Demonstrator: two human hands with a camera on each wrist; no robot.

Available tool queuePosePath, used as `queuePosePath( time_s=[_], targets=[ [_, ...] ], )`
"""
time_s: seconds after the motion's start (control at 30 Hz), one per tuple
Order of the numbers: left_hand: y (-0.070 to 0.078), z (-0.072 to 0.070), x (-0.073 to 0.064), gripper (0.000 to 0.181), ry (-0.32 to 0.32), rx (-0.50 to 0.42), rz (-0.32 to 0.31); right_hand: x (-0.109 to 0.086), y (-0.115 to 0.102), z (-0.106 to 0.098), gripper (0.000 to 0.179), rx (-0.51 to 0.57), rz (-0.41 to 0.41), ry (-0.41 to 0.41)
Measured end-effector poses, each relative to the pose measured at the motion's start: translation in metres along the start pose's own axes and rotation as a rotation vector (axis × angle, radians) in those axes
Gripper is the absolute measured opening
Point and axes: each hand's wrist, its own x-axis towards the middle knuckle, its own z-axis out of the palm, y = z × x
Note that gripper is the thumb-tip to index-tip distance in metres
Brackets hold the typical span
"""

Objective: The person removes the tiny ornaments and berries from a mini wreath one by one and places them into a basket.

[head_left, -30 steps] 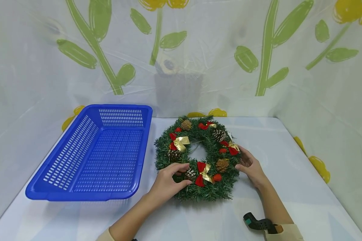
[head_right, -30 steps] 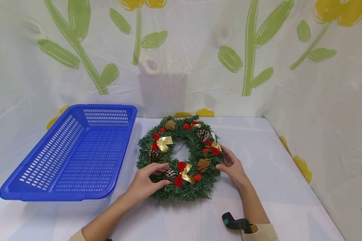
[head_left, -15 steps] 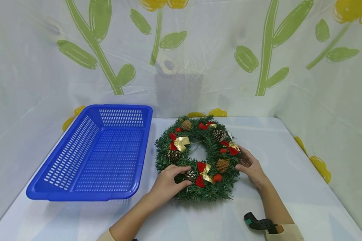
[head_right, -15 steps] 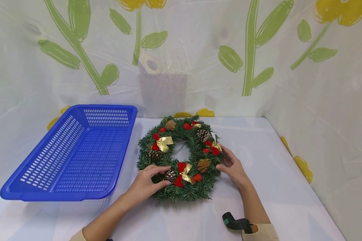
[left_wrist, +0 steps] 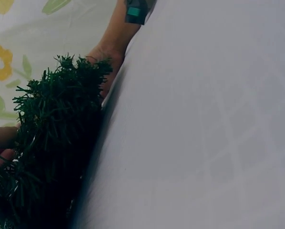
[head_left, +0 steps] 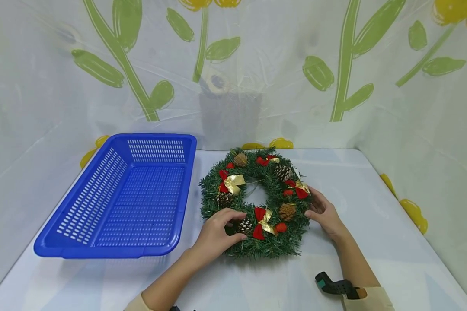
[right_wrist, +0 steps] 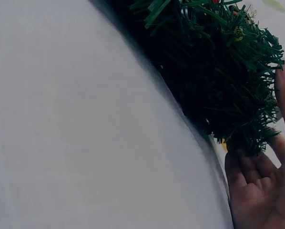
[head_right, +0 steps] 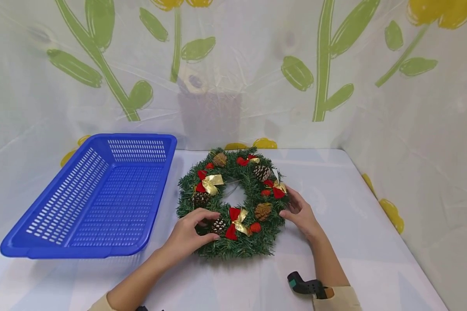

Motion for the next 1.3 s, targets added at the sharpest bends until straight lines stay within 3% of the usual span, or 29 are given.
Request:
queuePosePath(
  time_s=[0.33, 0.53, 0.9, 1.3],
  targets=[
    [0.0000, -0.0011, 0.0005, 0.051, 0.075, -0.079, 0.068, 0.0002, -0.0013, 0.0011, 0.072, -0.003, -0.016, -0.003],
    [-0.0013, -0.0039, 0.0012, 0.058, 0.036, -0.078, 0.068, 0.0012, -0.0024, 0.0021, 0.072, -0.008, -0.017, -0.005],
    [-0.0025, -0.0070, 0.0025, 0.052, 0.006, -0.018, 0.074, 0.0012, -0.0027, 0.0026, 0.071, -0.001, -0.026, 0.007],
    [-0.0057, -0.0050, 0.0023, 0.048, 0.096, -0.073, 0.153, 0.0009, -0.0030, 0.0032, 0.072, -0.002, -0.010, 0.012]
  ],
)
